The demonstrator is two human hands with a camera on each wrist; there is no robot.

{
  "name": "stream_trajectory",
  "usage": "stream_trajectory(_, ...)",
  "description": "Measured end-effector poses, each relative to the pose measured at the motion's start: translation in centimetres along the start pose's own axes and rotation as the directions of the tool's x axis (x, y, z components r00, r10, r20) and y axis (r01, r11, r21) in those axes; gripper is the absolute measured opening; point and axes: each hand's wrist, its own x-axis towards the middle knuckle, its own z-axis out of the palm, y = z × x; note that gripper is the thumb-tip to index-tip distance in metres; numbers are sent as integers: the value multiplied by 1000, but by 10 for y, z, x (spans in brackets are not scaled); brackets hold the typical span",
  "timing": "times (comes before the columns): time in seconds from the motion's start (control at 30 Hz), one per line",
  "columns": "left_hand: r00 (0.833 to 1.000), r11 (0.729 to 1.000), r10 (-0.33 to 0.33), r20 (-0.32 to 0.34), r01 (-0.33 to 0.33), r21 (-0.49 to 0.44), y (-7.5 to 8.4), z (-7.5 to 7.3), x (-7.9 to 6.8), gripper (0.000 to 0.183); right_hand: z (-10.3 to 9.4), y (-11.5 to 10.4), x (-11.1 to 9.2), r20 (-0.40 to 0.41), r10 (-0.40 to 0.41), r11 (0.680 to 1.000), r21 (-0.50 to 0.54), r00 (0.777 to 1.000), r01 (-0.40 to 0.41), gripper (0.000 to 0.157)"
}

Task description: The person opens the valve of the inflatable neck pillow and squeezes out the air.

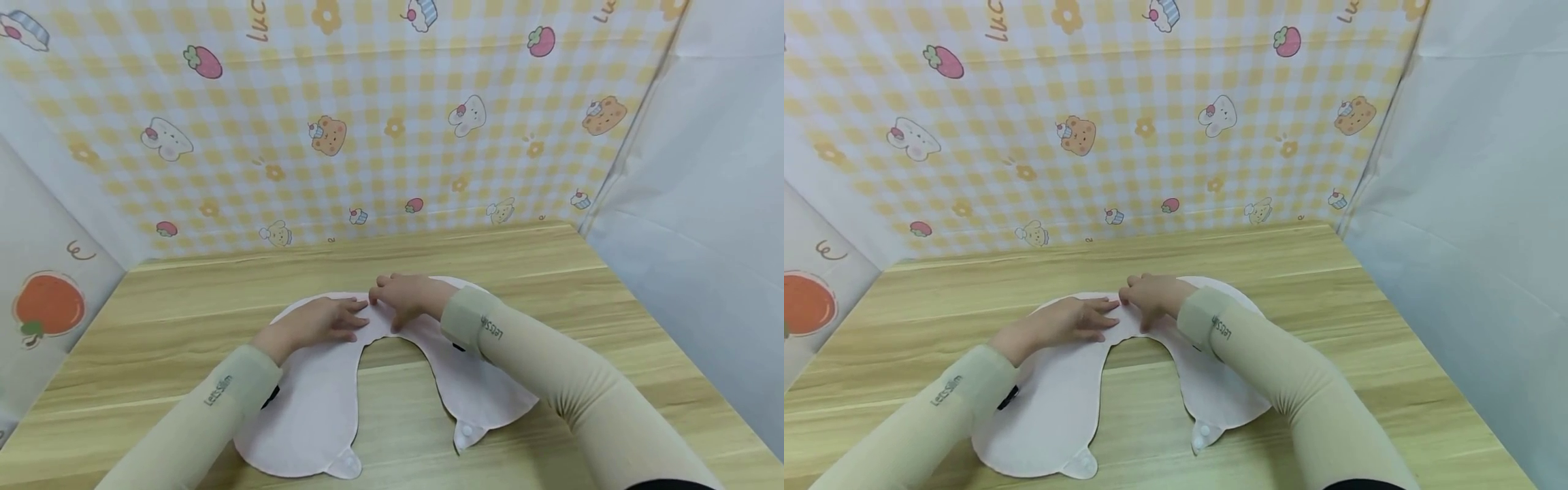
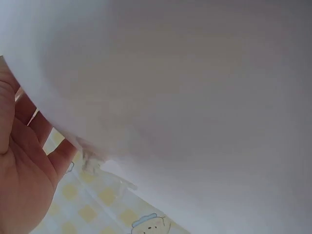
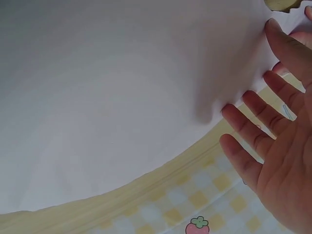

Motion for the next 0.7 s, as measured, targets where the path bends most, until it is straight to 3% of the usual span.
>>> stream_trajectory(0.37, 1000, 1000, -7, -22, 7, -13, -11, 0, -17, 41, -1, 1, 0, 8, -7, 1000, 21, 1000, 7, 61)
stream_trajectory(0.7, 998, 998, -65, -17, 64, -24, -15, -2, -31, 43, -1, 0, 1, 22, 3, 1000, 10, 1000, -3, 62)
